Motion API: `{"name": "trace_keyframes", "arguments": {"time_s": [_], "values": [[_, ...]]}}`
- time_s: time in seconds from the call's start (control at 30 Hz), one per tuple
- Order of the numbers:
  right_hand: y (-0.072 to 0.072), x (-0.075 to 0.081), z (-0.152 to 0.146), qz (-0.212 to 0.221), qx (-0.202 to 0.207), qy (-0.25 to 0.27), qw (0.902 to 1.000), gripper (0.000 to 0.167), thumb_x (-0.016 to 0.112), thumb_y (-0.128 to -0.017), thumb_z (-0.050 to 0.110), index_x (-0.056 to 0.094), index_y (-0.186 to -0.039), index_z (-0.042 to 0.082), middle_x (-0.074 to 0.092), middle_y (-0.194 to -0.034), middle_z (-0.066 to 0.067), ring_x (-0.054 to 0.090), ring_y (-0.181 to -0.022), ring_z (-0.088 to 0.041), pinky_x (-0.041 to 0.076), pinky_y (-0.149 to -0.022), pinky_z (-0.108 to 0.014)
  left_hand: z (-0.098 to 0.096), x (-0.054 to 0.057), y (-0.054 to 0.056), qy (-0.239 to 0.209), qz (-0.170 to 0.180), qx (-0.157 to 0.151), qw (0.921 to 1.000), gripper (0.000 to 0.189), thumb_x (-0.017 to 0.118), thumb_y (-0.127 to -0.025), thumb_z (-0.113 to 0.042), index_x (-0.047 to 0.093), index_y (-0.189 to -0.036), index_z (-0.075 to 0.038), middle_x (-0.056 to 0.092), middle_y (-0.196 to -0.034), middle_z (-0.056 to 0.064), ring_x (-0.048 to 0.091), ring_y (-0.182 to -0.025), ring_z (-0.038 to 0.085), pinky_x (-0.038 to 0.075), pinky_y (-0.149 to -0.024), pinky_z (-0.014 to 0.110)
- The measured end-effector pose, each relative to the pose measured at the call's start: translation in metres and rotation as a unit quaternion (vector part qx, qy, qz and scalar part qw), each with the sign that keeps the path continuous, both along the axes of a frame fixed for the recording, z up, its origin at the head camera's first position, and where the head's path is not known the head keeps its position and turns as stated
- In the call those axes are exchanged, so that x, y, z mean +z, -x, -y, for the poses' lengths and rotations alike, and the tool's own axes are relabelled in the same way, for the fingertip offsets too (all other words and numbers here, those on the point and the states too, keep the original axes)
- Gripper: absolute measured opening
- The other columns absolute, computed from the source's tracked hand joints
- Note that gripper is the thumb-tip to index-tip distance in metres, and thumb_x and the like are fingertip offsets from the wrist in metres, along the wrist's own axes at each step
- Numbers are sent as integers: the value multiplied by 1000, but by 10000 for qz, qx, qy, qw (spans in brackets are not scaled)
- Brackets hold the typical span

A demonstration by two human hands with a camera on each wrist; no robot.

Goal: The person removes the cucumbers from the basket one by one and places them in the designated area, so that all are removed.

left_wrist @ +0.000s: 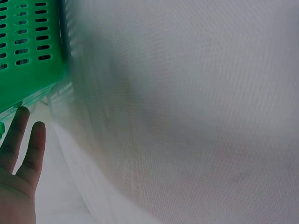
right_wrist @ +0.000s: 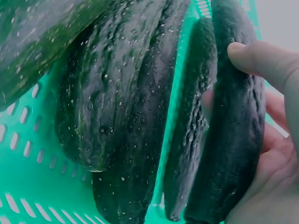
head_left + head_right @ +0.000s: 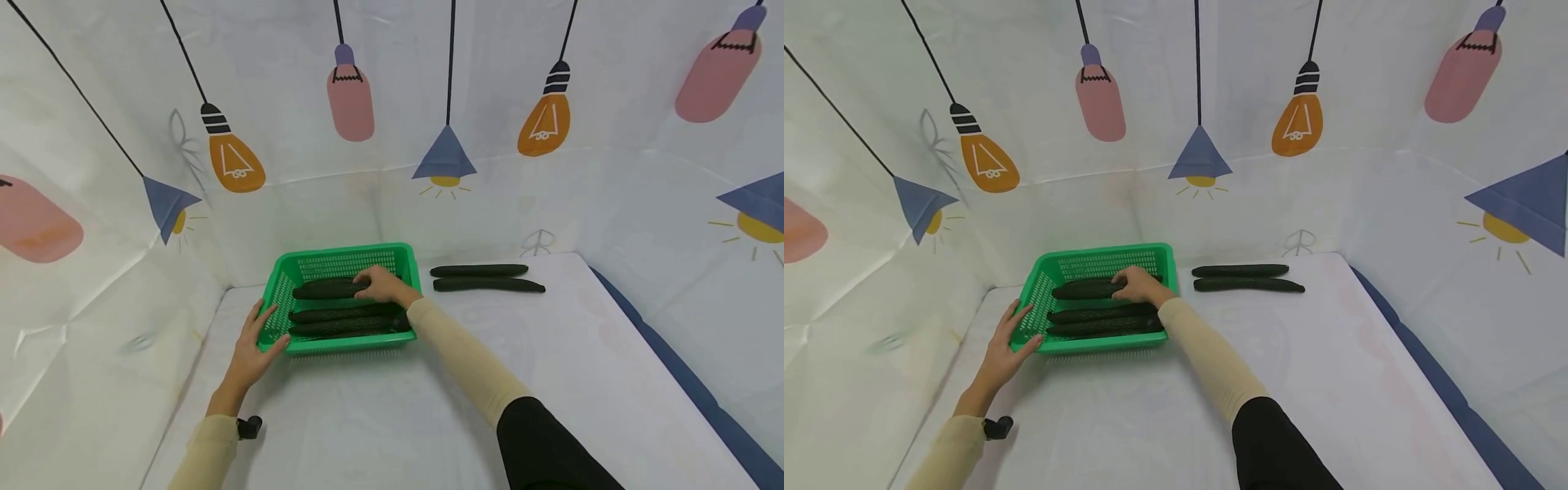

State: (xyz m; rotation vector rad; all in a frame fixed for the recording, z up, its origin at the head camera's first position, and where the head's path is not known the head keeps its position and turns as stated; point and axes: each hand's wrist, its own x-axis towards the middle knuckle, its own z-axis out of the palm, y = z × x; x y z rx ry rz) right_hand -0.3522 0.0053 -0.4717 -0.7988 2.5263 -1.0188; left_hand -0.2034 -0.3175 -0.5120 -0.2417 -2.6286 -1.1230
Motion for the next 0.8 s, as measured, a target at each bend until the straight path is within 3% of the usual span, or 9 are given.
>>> {"name": "trace_keyframes", "arguments": {"time_s": [0.17, 0.47, 0.8], "values": [[0, 11, -3, 35, -26, 229, 9997, 44, 70, -100, 26, 63, -140, 9, 61, -146, -10, 56, -135, -28, 49, -110, -43, 1, 2, 0, -12, 19, 2, 10000, 75, 76, -92, -30, 43, -157, -15, 16, -172, 14, 17, -156, 47, 23, -109, 82], [-3, 46, -6, -177, 175, 452, 9987, 46, 69, -100, 26, 61, -142, 10, 60, -147, -10, 54, -138, -27, 47, -112, -43, 1, 4, 3, -73, -39, -11, 10000, 74, 75, -92, -29, 43, -157, -15, 16, -173, 11, 16, -156, 46, 23, -109, 82], [-7, 64, -26, -288, 279, 519, 9978, 45, 71, -99, 27, 63, -141, 13, 61, -146, -7, 56, -136, -25, 49, -110, -41, -2, 2, -1, -36, 22, 17, 10000, 75, 75, -92, -28, 42, -158, -15, 17, -172, 14, 17, -156, 47, 23, -108, 82]]}}
